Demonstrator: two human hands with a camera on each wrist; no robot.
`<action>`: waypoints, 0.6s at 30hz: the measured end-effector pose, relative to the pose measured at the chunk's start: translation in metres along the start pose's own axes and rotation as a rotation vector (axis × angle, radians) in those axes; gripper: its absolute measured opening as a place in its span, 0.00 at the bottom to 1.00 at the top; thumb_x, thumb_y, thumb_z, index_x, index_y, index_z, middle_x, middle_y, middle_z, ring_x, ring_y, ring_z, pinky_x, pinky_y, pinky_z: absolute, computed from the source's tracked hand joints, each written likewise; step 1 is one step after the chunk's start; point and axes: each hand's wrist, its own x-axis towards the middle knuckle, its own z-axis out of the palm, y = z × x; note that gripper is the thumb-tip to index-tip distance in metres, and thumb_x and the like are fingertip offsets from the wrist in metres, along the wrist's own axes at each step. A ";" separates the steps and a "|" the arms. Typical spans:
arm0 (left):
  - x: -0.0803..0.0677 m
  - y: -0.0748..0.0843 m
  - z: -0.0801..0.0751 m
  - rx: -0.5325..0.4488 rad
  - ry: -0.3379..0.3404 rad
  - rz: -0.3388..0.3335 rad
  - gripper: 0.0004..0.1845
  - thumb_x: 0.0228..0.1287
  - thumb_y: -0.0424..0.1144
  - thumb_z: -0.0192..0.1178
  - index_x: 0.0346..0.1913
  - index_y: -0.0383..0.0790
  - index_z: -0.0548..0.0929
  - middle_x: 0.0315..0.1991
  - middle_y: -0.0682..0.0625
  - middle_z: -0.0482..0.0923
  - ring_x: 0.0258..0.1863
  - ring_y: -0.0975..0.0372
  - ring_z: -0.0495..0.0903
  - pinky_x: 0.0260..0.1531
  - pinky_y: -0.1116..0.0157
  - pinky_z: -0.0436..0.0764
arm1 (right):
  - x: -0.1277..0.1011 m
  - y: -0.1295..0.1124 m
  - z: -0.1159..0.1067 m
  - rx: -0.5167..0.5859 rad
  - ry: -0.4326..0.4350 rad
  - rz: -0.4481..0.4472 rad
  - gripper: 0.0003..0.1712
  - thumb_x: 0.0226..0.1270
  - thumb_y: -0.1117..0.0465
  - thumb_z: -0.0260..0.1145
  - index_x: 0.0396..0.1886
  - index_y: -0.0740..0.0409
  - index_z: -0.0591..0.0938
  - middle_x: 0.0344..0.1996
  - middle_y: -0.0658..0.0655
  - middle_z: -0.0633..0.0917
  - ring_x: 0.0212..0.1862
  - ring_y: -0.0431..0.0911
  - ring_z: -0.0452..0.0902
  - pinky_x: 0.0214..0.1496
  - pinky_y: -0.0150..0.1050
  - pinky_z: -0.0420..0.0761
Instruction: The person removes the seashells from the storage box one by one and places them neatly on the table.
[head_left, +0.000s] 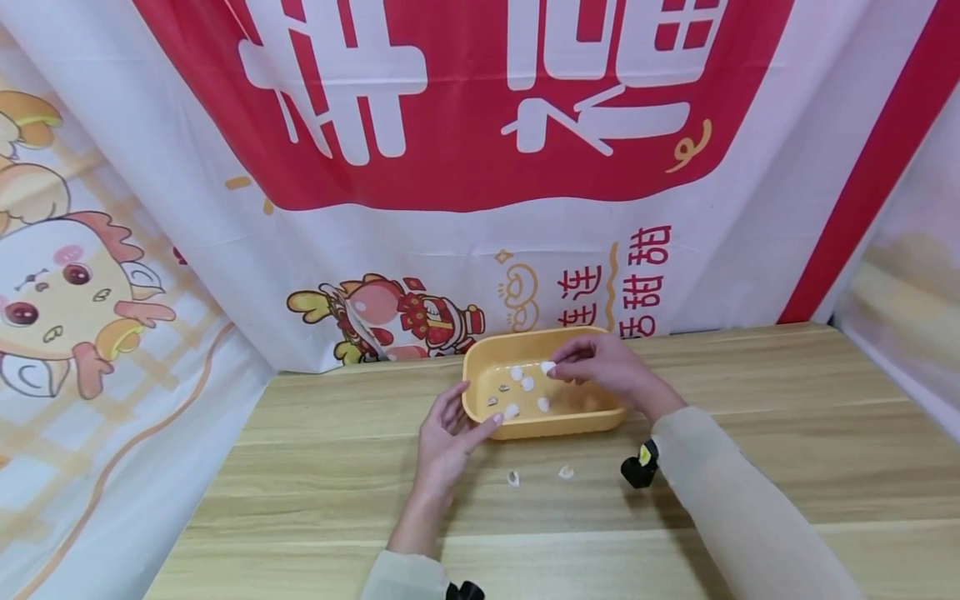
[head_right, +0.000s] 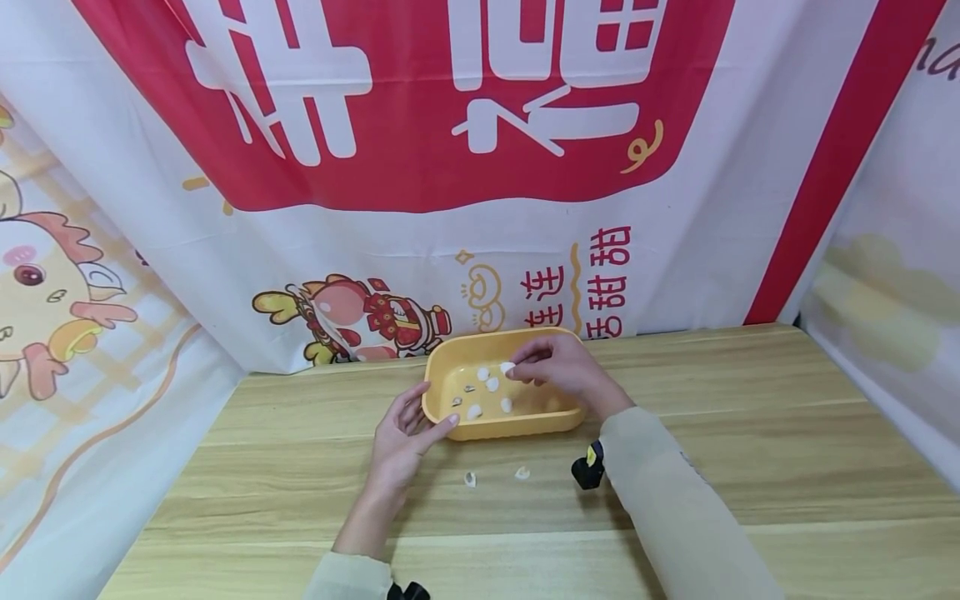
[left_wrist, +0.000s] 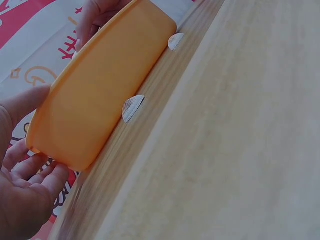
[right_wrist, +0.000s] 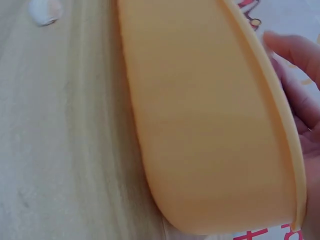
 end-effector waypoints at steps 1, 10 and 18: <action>0.000 0.000 0.000 0.000 0.002 -0.001 0.46 0.52 0.39 0.85 0.75 0.50 0.75 0.78 0.43 0.74 0.79 0.47 0.72 0.81 0.50 0.73 | -0.001 -0.001 0.000 -0.012 0.011 -0.005 0.18 0.65 0.56 0.81 0.52 0.57 0.88 0.44 0.55 0.91 0.45 0.48 0.86 0.60 0.56 0.90; -0.002 -0.002 0.001 0.006 0.007 0.021 0.45 0.53 0.37 0.84 0.75 0.48 0.75 0.78 0.41 0.74 0.79 0.45 0.72 0.81 0.49 0.72 | -0.007 -0.008 0.005 -0.043 0.134 -0.011 0.19 0.65 0.53 0.81 0.52 0.54 0.89 0.46 0.56 0.91 0.44 0.48 0.86 0.56 0.55 0.91; -0.001 -0.002 0.002 -0.002 -0.001 0.030 0.45 0.54 0.37 0.84 0.76 0.47 0.75 0.78 0.41 0.74 0.79 0.45 0.72 0.82 0.49 0.72 | -0.018 -0.021 0.006 -0.047 0.179 -0.019 0.18 0.65 0.53 0.81 0.51 0.53 0.88 0.46 0.55 0.91 0.44 0.48 0.86 0.52 0.50 0.92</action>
